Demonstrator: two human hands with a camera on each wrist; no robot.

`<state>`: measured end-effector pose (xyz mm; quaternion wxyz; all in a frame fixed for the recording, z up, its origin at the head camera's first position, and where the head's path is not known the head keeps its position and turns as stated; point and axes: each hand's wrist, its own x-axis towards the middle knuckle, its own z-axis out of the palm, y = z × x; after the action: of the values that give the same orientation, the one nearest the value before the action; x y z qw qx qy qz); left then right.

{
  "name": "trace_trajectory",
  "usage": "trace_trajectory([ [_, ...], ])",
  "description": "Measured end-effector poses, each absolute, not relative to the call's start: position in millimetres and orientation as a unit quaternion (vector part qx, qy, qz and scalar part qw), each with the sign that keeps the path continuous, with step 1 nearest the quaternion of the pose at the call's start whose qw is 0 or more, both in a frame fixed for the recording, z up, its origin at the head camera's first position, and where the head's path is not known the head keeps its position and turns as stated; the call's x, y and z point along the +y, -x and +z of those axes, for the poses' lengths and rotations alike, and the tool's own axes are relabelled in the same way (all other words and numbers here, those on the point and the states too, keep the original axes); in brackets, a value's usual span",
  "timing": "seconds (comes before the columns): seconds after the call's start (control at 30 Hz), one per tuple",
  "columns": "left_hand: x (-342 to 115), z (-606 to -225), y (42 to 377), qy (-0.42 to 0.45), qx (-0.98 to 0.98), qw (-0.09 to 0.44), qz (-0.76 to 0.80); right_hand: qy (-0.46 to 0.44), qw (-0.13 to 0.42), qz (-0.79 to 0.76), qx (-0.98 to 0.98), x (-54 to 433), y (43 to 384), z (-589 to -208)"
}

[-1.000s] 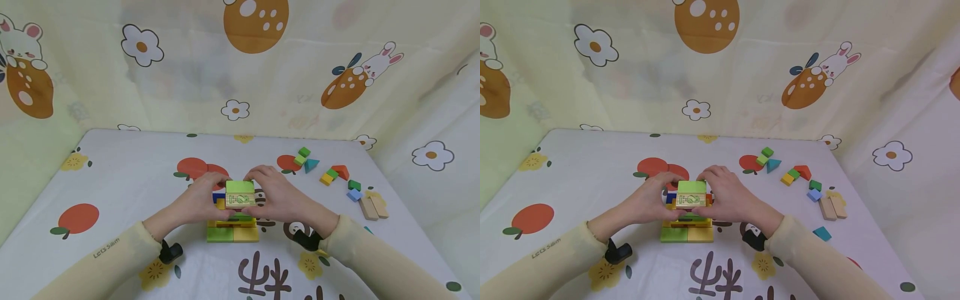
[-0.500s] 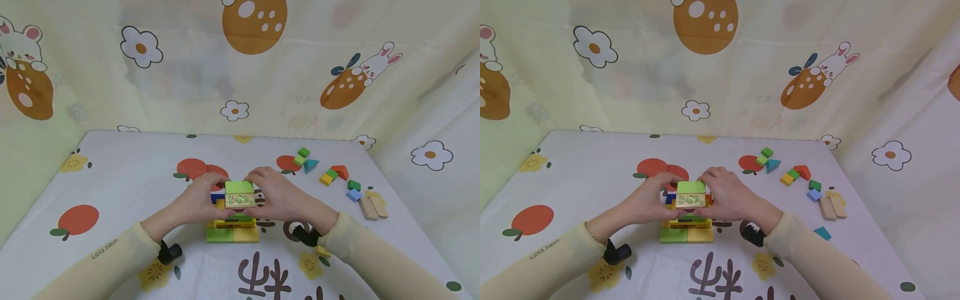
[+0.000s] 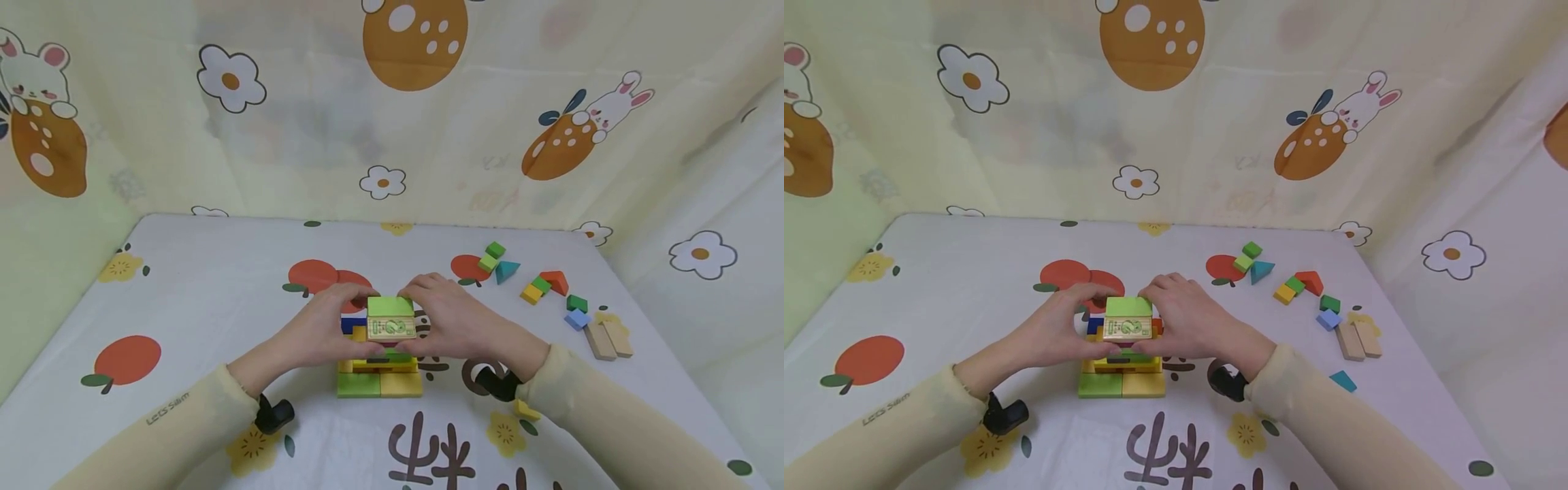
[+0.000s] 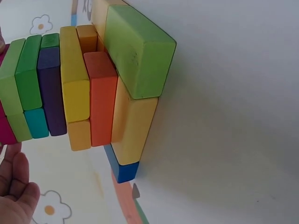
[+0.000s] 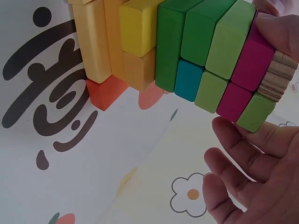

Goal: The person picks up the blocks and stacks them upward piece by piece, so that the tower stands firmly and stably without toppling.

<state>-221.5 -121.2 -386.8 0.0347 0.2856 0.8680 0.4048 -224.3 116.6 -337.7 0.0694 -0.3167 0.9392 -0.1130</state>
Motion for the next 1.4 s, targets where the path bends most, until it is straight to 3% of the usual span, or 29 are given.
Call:
trace_trajectory([
  [0.6, -119, -387, 220, -0.293, 0.866, 0.025, 0.406, 0.292, 0.078, -0.157, 0.94, 124, 219, -340],
  [0.77, -119, -386, 219, -0.28, 0.87, 0.031, 0.404, 0.259, 0.043, -0.226, 0.938, 164, 228, -320],
  [0.93, -120, -386, 218, -0.268, 0.875, 0.033, 0.401, 0.16, -0.017, -0.237, 0.958, 238, 263, -319],
  [1.03, -122, -387, 218, -0.267, 0.877, 0.03, 0.398, 0.097, 0.012, -0.197, 0.975, 284, 285, -346],
  [1.17, -121, -388, 217, -0.268, 0.878, 0.029, 0.396, 0.086, 0.07, -0.133, 0.985, 324, 302, -386],
  [1.4, -119, -387, 218, -0.271, 0.876, 0.025, 0.397, 0.094, 0.09, -0.096, 0.987, 328, 304, -407],
])
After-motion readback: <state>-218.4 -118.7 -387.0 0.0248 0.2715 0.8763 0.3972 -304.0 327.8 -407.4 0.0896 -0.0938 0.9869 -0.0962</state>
